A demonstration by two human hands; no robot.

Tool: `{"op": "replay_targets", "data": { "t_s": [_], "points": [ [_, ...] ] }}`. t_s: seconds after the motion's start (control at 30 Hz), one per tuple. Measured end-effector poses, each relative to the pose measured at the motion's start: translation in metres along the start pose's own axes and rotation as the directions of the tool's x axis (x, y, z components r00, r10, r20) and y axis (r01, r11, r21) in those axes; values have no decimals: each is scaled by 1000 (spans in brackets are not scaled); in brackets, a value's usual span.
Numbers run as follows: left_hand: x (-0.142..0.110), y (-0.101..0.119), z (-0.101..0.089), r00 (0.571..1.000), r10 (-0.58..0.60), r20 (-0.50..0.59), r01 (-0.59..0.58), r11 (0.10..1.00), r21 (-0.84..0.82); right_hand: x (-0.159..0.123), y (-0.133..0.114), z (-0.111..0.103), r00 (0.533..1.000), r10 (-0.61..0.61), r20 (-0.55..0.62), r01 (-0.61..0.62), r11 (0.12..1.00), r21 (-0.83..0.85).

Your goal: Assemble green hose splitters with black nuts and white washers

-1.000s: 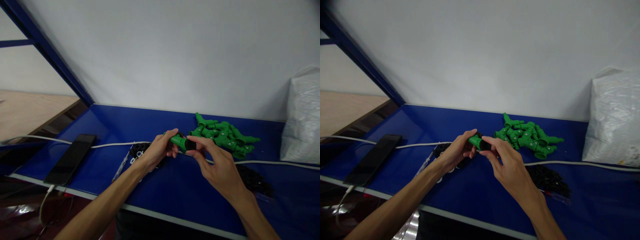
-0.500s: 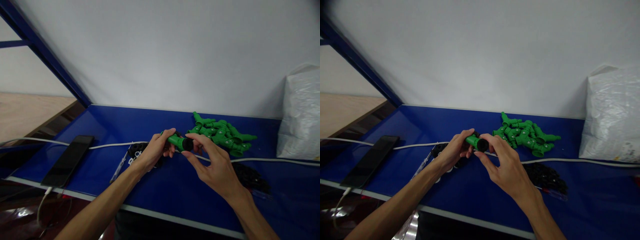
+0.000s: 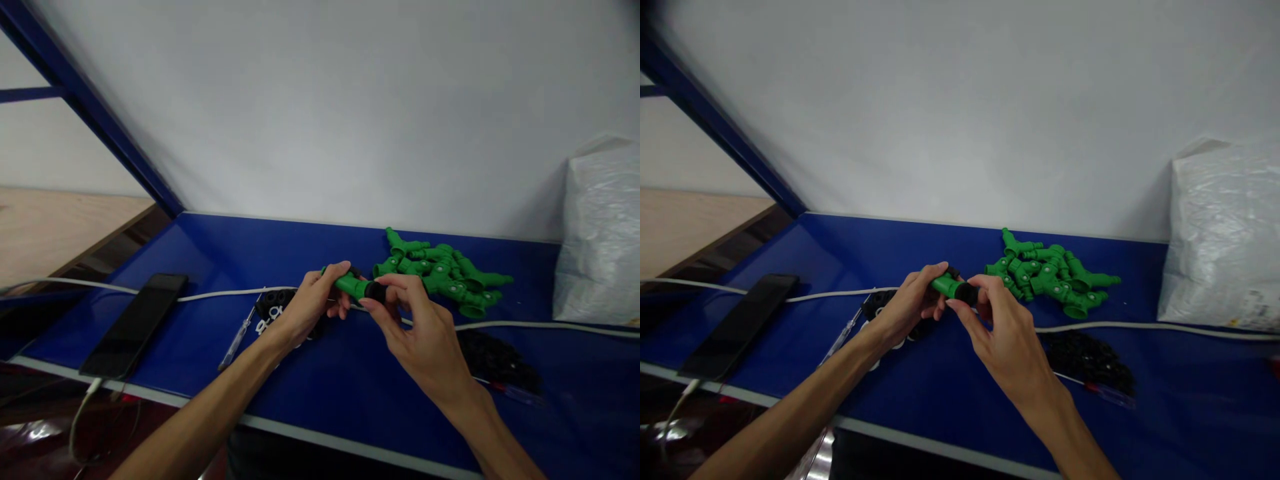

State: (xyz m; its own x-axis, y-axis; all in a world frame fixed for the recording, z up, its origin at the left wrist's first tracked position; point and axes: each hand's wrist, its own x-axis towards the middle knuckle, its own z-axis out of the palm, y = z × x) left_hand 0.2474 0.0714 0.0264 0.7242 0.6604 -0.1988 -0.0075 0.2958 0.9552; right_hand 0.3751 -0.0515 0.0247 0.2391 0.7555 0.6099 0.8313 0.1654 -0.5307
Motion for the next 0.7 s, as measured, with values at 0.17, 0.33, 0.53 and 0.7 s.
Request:
{"op": "replay_targets", "data": {
  "t_s": [0.17,0.33,0.53,0.7],
  "points": [
    [-3,3,1,1000,-4,17,3,1000,19,2,3,-4,985,-163,49,164,986,-14],
    [0,0,-1,999,8,33,-8,1000,4,2,4,-3,991,-129,38,131,990,-45],
    [2,-4,0,998,44,52,-41,997,-61,2,-2,-2,999,50,-15,-50,999,17],
    [1,-4,1,995,66,78,-62,997,-56,5,-4,-4,982,189,-23,-185,976,119]
  ]
}}
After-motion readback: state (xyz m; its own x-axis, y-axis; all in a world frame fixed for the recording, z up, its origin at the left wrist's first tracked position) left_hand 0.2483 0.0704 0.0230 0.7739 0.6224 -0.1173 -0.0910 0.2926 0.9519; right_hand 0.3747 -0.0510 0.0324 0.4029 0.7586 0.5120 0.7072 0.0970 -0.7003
